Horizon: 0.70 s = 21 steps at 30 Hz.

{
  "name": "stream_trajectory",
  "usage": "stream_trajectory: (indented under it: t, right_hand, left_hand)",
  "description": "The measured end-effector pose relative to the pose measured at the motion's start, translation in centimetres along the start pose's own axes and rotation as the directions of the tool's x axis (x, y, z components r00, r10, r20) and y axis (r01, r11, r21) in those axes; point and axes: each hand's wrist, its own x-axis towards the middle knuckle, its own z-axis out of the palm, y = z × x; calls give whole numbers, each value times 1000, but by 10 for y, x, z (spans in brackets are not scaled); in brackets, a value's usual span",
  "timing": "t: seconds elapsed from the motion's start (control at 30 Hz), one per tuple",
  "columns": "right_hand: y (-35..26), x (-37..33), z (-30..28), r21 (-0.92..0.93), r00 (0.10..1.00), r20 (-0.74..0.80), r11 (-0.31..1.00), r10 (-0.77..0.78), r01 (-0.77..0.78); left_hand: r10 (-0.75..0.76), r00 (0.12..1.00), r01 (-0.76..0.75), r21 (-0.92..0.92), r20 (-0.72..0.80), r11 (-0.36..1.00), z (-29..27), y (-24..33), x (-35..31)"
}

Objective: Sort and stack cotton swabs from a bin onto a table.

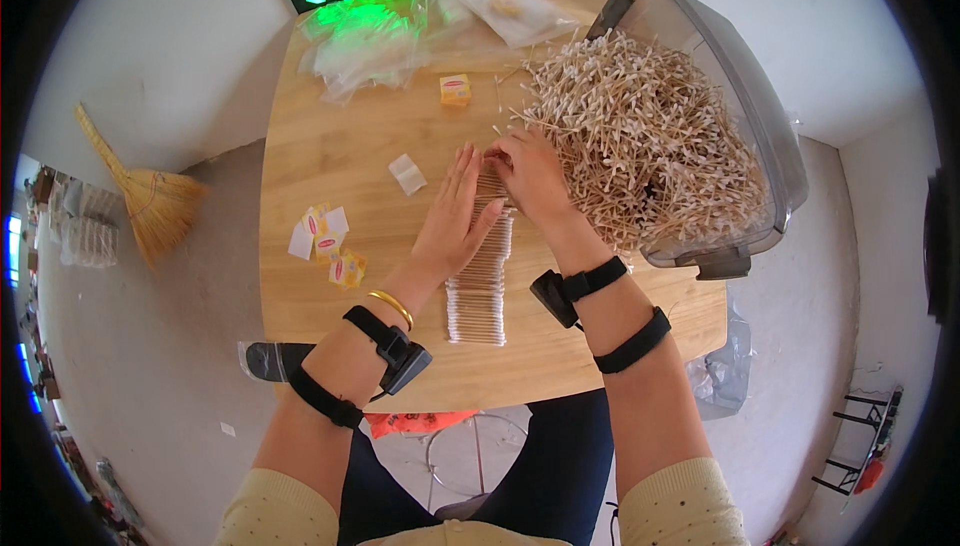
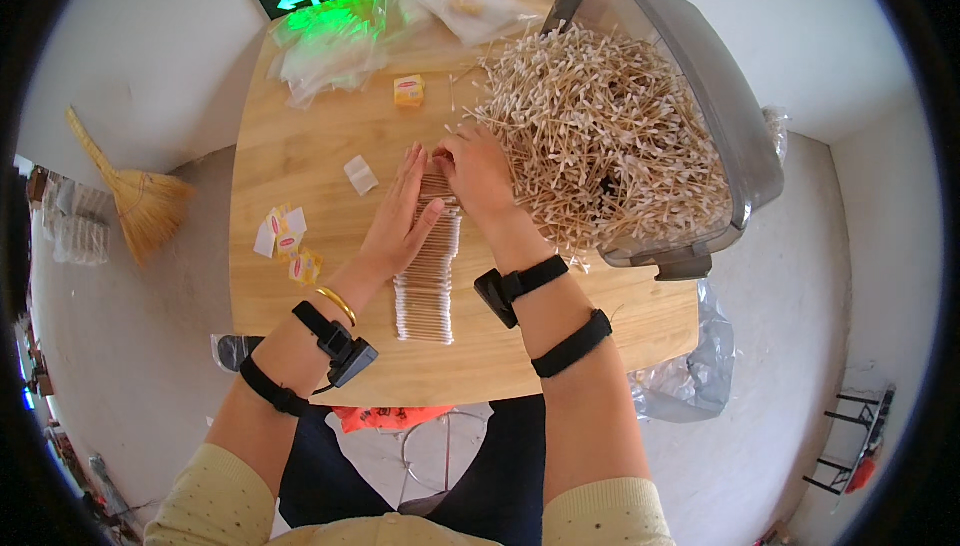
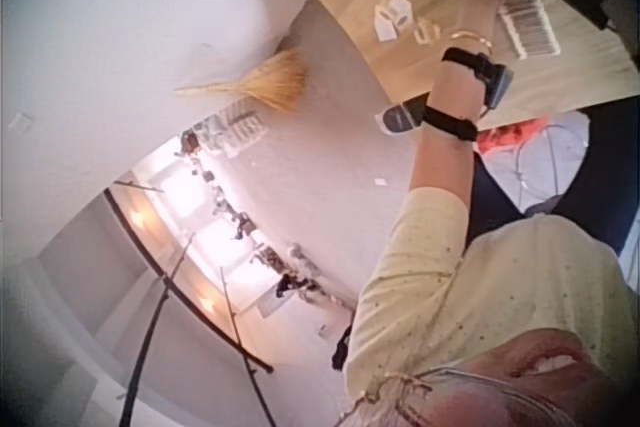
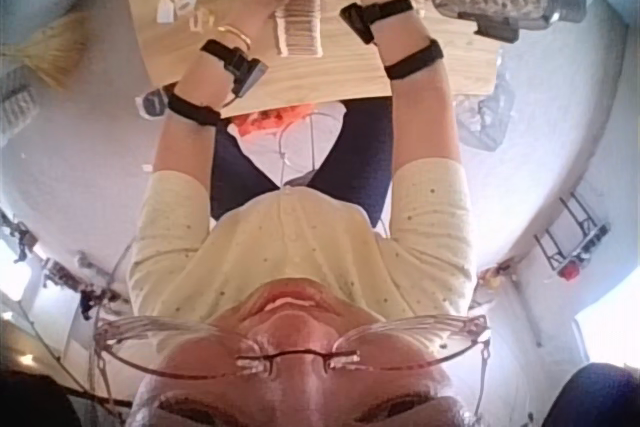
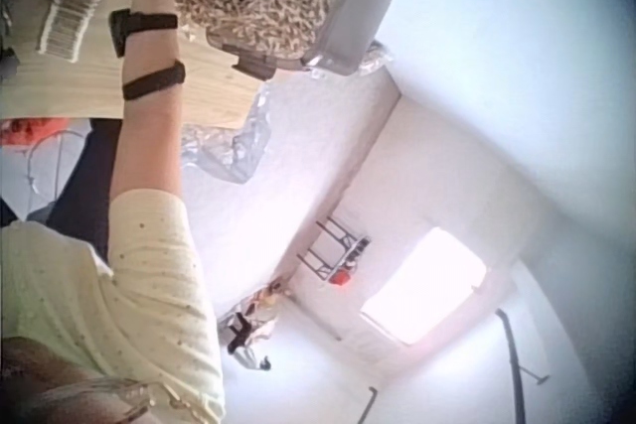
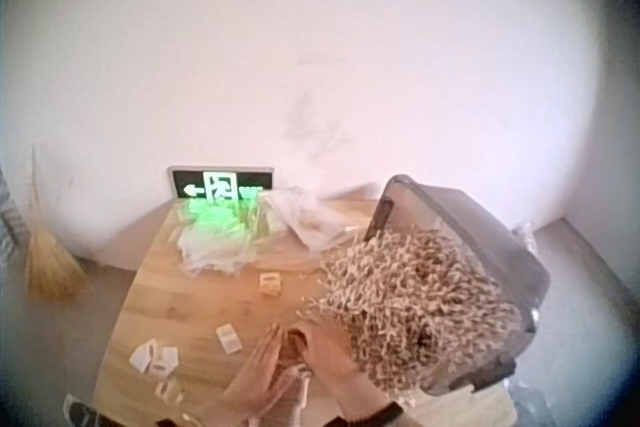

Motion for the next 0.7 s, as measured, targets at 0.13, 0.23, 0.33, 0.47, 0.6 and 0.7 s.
stream_trajectory:
  t: [0.13,0.23,0.33,0.47,0.6,0.7]
  right_hand:
    - [6,2,-5,48,998,-55,998,34,-31]
    - [12,-2,-15,-117,995,-78,991,58,-67]
    - [10,-2,-19,-129,992,12,984,122,-120]
    - [-1,5,-18,-266,972,59,942,229,-206]
    - [-10,13,-9,-449,953,15,854,301,-263]
    - [-6,16,-2,-435,932,35,845,360,-310]
  left_hand:
    - [49,998,-57,194,44,979,0,-3,0]
    - [53,995,-77,307,86,949,3,1,2]
    - [52,991,-93,369,120,925,3,2,2]
    - [49,989,-102,408,138,907,3,3,1]
    - [66,991,-107,402,114,909,6,1,0]
    - [59,990,-109,438,125,892,6,0,0]
